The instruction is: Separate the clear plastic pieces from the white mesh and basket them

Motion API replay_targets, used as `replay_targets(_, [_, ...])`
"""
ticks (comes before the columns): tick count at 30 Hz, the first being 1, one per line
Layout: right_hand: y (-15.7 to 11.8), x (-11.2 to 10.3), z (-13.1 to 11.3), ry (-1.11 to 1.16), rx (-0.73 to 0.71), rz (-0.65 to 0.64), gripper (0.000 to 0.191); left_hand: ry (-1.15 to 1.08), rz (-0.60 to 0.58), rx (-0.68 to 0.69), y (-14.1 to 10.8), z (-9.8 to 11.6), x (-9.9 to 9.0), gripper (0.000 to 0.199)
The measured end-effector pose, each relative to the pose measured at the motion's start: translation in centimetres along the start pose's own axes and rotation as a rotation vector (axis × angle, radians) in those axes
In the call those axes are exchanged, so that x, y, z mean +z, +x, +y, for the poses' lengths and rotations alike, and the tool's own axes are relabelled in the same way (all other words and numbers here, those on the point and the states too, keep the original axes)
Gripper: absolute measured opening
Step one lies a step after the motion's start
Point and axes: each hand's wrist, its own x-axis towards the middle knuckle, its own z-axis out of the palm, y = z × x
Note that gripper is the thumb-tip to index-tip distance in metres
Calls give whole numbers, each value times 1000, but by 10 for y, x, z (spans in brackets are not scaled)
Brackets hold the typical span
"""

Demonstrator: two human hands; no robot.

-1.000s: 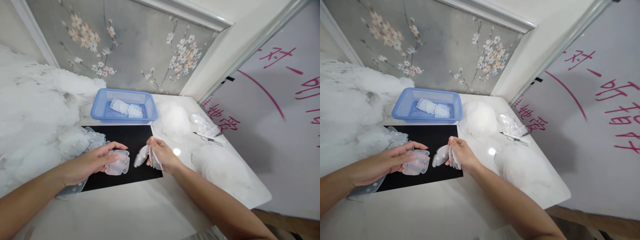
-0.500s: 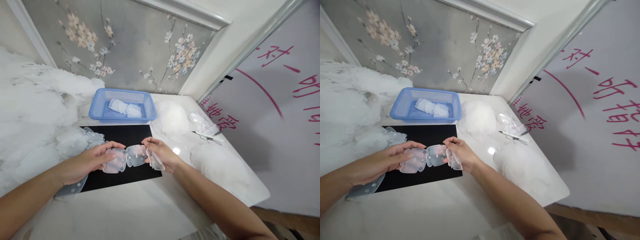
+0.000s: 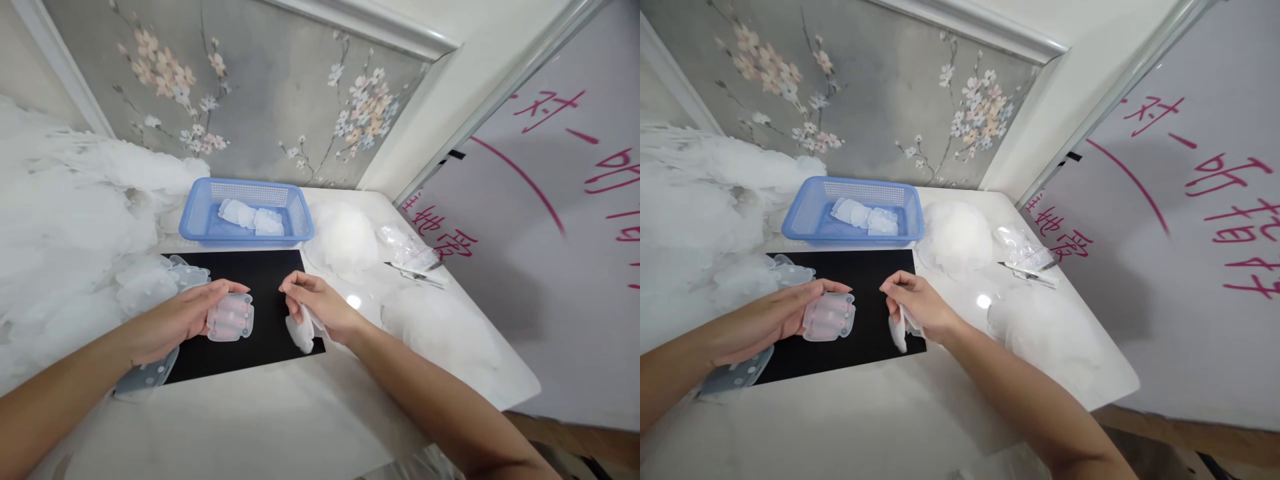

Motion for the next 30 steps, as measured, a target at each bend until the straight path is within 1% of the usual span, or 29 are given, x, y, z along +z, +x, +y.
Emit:
replay_targets(1, [2, 4, -7, -33, -78, 18, 37, -46, -10, -7, 1, 0, 0, 56])
replay_targets(3, [15, 10, -28, -50, -273, 111, 33, -102, -17, -8, 2, -1, 0, 55])
replay_targets(5, [42, 15, -52, -24, -487, 235, 29, -127, -7, 3, 3, -1, -1, 54])
replay_targets(6, [59, 15, -64, -14, -576, 284, 27, -134, 0, 5, 3, -1, -1, 55])
replay_targets(7, [78, 16, -75, -19, -631, 312, 27, -142, 2, 2, 3, -1, -1, 56])
replay_targets(8, [96, 15, -84, -52, -638, 326, 29, -151, -1, -1, 3, -1, -1, 58])
replay_targets(9, [111, 15, -91, -133, -602, 314, 32, -161, -9, -3, 2, 0, -1, 60])
replay_targets(10, [121, 15, -96, -268, -560, 316, 33, -172, -18, -3, 1, 1, 0, 62])
replay_targets(11, [126, 16, -97, -406, -554, 317, 31, -186, -25, -3, 0, 1, 1, 65])
replay_targets(12, [124, 18, -95, -490, -580, 318, 25, -201, -26, 0, -1, 2, 1, 66])
replay_targets(13, [116, 22, -89, -559, -630, 311, 19, -217, -25, 3, -2, 3, 2, 67])
replay_targets(14, [103, 25, -81, -670, -744, 284, 15, -234, -19, 9, -3, 3, 3, 68])
replay_targets(15, [87, 29, -70, -783, -836, 225, 12, -250, -13, 17, -3, 3, 3, 67])
replay_targets(16, [69, 32, -56, -869, -869, 141, 12, -265, -11, 30, -4, 3, 3, 67])
replay_targets(17, [52, 34, -41, -925, -871, 64, 14, -279, -20, 46, -3, 2, 3, 67])
replay_targets(18, [37, 36, -26, -954, -867, 22, 21, -291, -38, 66, -3, 1, 4, 67])
replay_targets(20, [16, 35, 3, -1010, -876, -32, 42, -311, -80, 103, -3, -1, 4, 66])
replay_targets(21, [10, 33, 15, -1028, -895, -51, 46, -318, -100, 115, -4, -3, 6, 66])
replay_targets(22, [7, 30, 25, -1044, -931, -56, 46, -324, -113, 123, -4, -4, 7, 65])
replay_targets(23, [5, 28, 32, -1056, -977, -54, 41, -324, -122, 126, -5, -4, 9, 64])
replay_targets(25, [4, 23, 38, -1052, -1056, -28, 27, -287, -126, 128, -8, -4, 12, 61])
replay_targets(26, [3, 22, 37, -1015, -1058, -16, 21, -245, -118, 136, -9, -3, 13, 60])
replay_targets(27, [2, 22, 35, -942, -1011, -7, 15, -176, -94, 156, -10, -2, 13, 57])
replay_targets(28, [0, 22, 33, -826, -920, -1, 10, -74, -46, 191, -10, -1, 12, 53])
replay_targets(29, [-1, 23, 30, -674, -794, -2, 8, 67, 32, 245, -11, 1, 9, 49])
replay_targets(30, [-2, 23, 28, -507, -646, -12, 11, 243, 132, 318, -10, 2, 4, 44])
